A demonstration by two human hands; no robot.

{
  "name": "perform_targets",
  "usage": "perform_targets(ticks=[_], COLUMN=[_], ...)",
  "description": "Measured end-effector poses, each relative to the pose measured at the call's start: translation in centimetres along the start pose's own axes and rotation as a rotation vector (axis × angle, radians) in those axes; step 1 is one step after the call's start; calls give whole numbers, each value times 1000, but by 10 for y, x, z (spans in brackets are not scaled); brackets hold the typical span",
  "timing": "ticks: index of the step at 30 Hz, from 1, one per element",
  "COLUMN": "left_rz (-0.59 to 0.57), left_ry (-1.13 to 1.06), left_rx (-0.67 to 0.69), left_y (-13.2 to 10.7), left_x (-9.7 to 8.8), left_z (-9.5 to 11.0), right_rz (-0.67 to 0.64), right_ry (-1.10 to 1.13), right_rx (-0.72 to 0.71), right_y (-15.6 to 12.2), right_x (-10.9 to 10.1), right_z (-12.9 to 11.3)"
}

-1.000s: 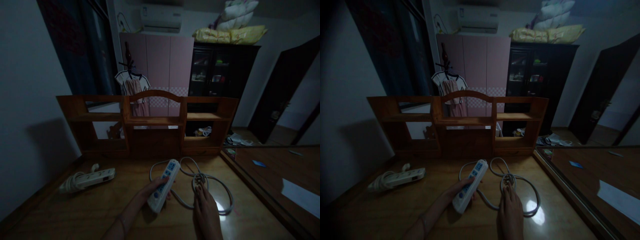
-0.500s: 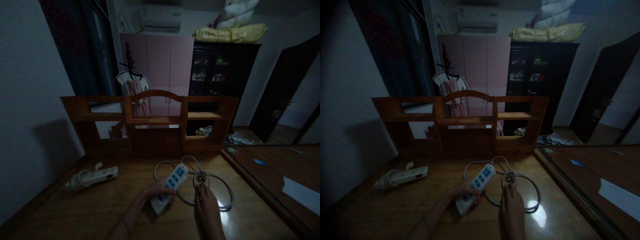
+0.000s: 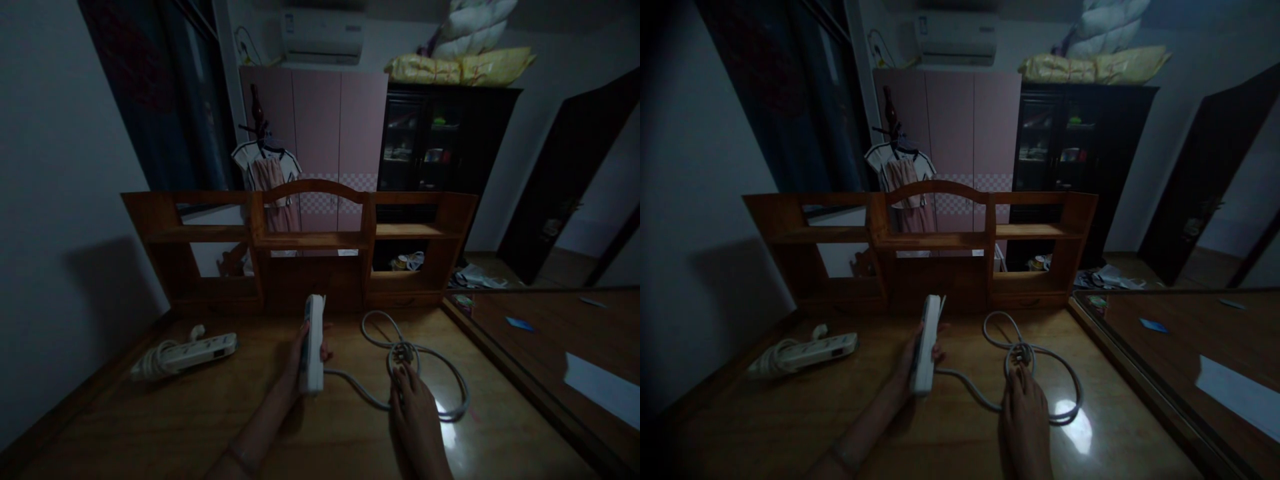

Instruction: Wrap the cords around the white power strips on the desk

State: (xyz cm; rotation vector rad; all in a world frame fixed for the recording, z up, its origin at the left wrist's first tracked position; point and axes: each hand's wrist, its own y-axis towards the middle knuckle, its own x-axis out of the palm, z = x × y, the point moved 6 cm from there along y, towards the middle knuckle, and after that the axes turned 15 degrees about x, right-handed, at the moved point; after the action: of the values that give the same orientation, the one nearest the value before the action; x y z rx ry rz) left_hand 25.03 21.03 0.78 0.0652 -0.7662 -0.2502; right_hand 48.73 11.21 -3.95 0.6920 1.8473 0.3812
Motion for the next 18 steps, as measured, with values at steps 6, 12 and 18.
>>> perform_targets(ticks=[6, 12, 18], left_rz=[171, 219, 242], left_ry=[-159, -108, -168], left_rx=[111, 159, 156], left_y=[6, 1, 3], left_x=[-14, -18, -15], left_z=[14, 13, 14], right_rz=[-22, -6, 18], right_ry=[-33, -13, -6], right_rx=[-2, -8, -16], right_y=[0, -1, -1], right_x=[3, -2, -3], right_z=[2, 0, -1])
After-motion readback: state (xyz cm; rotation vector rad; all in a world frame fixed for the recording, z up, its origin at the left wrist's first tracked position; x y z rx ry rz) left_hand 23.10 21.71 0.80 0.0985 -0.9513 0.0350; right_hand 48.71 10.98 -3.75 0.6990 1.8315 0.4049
